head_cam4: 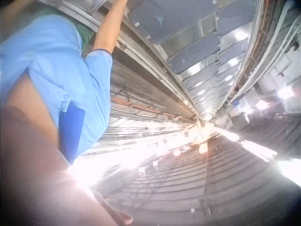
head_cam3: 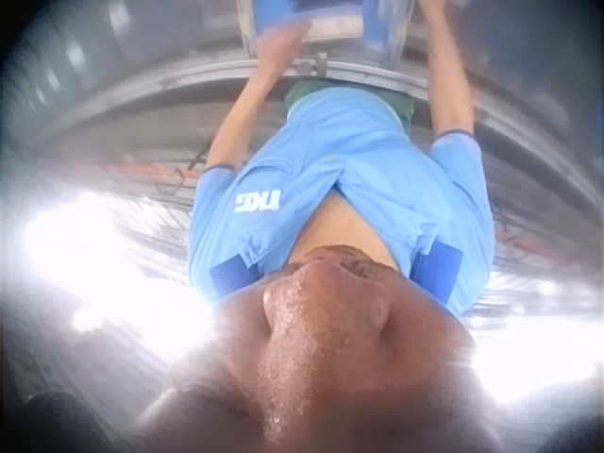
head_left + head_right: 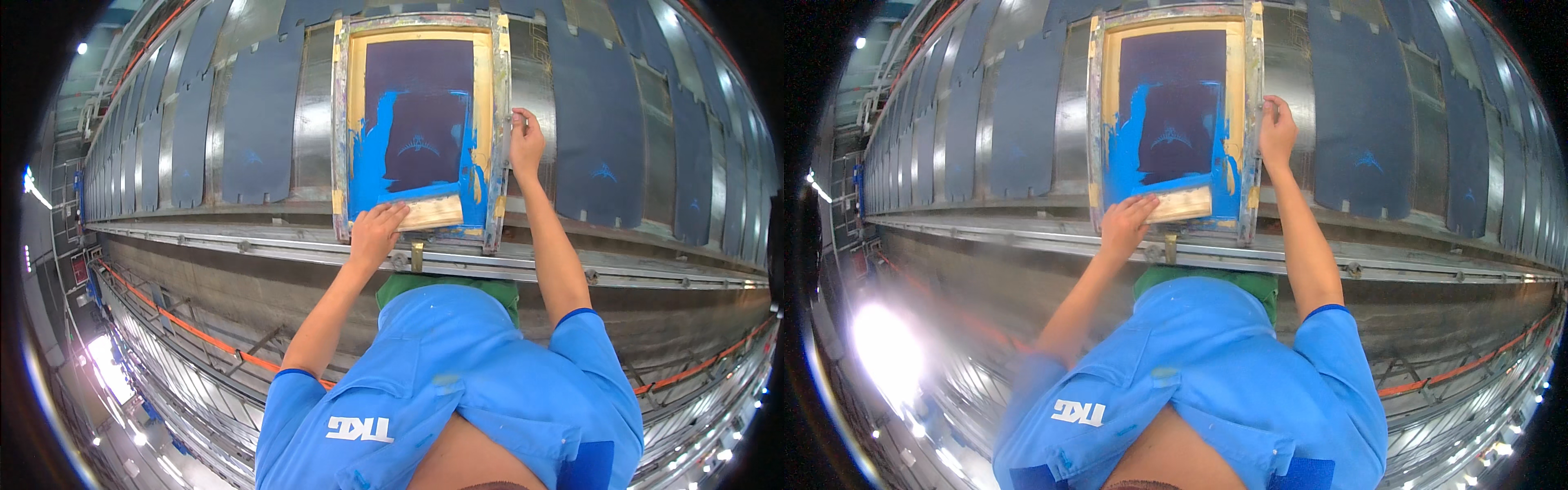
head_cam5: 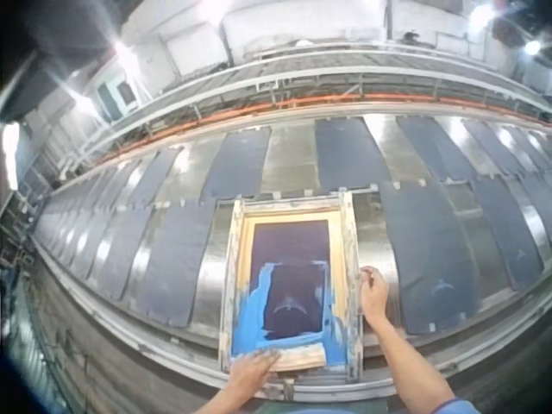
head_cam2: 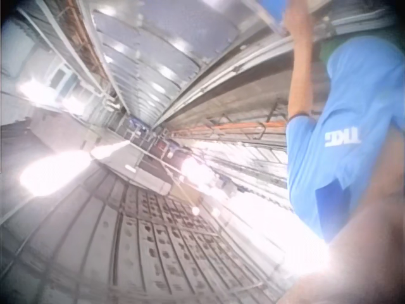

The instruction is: The person uses a squeegee to spread blue ink across a screen printing frame placed over a dark fabric on a conveyor. They repeatedly pull the squeegee across the screen to transfer ink, then walk to a nearby table to reload ink from a container before returning to continue printing.

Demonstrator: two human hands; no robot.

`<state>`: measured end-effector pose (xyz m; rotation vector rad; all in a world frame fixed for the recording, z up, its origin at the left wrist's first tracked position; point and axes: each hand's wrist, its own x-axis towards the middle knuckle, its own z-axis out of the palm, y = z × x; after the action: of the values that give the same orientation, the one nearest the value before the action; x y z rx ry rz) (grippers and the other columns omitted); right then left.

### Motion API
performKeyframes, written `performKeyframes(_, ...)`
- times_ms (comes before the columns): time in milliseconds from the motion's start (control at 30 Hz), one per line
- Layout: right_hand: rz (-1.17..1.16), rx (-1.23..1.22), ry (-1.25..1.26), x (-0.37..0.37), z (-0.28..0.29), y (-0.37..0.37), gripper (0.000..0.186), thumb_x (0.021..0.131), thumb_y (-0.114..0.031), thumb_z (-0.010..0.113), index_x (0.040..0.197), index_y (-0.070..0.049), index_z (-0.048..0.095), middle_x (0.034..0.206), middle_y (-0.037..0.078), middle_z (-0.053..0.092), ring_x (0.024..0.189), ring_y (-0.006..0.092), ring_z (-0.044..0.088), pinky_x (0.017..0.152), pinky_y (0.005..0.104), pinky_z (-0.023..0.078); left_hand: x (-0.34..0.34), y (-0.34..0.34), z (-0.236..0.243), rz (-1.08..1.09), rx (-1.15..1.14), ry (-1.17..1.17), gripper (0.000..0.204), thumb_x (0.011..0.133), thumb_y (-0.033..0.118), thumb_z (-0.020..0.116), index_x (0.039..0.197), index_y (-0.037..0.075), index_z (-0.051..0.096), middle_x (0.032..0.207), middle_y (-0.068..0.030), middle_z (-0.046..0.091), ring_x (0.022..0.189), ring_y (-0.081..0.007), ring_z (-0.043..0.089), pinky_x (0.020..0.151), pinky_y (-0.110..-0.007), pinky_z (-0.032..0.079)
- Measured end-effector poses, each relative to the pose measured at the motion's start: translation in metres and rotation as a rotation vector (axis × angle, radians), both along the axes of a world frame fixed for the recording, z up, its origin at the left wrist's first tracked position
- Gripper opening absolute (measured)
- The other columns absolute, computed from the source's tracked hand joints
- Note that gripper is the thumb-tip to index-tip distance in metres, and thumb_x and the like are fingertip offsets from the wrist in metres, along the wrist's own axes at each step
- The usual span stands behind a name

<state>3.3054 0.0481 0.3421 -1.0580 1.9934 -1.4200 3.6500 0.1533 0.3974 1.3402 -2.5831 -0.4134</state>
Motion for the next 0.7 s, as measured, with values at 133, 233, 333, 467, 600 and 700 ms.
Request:
performKeyframes(133, -0.02, 0.061, 0.037, 0.008, -0.003, -0.004, 0.021, 0.1, -0.024, 0.06, 0.113, -0.01, 0.069, 0.073, 0.009, 0.062, 0.067, 0.0184, 0.055, 0.067, 0.0353, 0.045, 0.025, 0.003, -0.002, -0.04, -0.044, 0.031, 0.06, 0.068, 0.002, 0.076, 0.126, 0.015, 0.068, 0.131, -0.0006, 0.069, 0.117, -0.0225, 0.064, 0.085, -0.038, 0.047)
performKeyframes(233, -0.028, 0.102, 0.074, 0.008, -0.011, -0.008, 0.024, 0.101, -0.027, 0.059, 0.114, -0.01, 0.069, 0.072, 0.01, 0.06, 0.066, 0.0204, 0.055, 0.068, 0.0367, 0.046, 0.04, 0.009, -0.003, -0.091, -0.042, 0.044, 0.057, 0.07, 0.001, 0.076, 0.125, 0.015, 0.068, 0.131, -0.0011, 0.069, 0.118, -0.0227, 0.064, 0.084, -0.038, 0.046)
performKeyframes(333, -0.024, 0.123, 0.107, 0.006, -0.018, -0.01, 0.027, 0.101, -0.029, 0.058, 0.117, -0.011, 0.07, 0.072, 0.013, 0.06, 0.066, 0.0245, 0.057, 0.07, 0.0388, 0.047, 0.041, 0.01, -0.007, -0.136, -0.074, 0.042, 0.055, 0.073, 0.002, 0.075, 0.126, 0.015, 0.068, 0.131, -0.0015, 0.069, 0.119, -0.0227, 0.064, 0.083, -0.037, 0.046)
performKeyframes(467, 0.029, 0.195, 0.122, 0.0, -0.016, -0.008, 0.031, 0.1, -0.033, 0.06, 0.122, -0.012, 0.07, 0.083, 0.016, 0.066, 0.08, 0.0292, 0.063, 0.077, 0.0415, 0.049, 0.029, -0.03, -0.021, -0.142, -0.146, 0.043, 0.051, 0.075, 0.002, 0.073, 0.124, 0.015, 0.069, 0.129, -0.0024, 0.07, 0.115, -0.0232, 0.066, 0.08, -0.038, 0.047)
performKeyframes(600, 0.153, 0.201, 0.882, -0.018, 0.015, -0.002, 0.039, 0.095, -0.039, 0.067, 0.126, -0.016, 0.071, 0.106, 0.013, 0.071, 0.105, 0.0277, 0.063, 0.086, 0.0431, 0.05, -0.011, -0.108, -0.009, -0.082, -0.148, 0.094, 0.043, 0.077, 0.002, 0.071, 0.118, 0.015, 0.072, 0.116, -0.0038, 0.074, 0.106, -0.0229, 0.069, 0.079, -0.039, 0.048)
performKeyframes(700, 0.45, 0.094, 0.707, 0.037, 0.076, -0.007, 0.04, 0.09, -0.039, 0.072, 0.123, -0.017, 0.073, 0.116, 0.006, 0.07, 0.111, 0.0251, 0.059, 0.089, 0.043, 0.049, -0.02, -0.173, 0.01, -0.014, 0.009, 0.104, 0.038, 0.077, 0.003, 0.07, 0.113, 0.015, 0.075, 0.107, -0.0061, 0.076, 0.1, -0.0253, 0.07, 0.079, -0.042, 0.05)
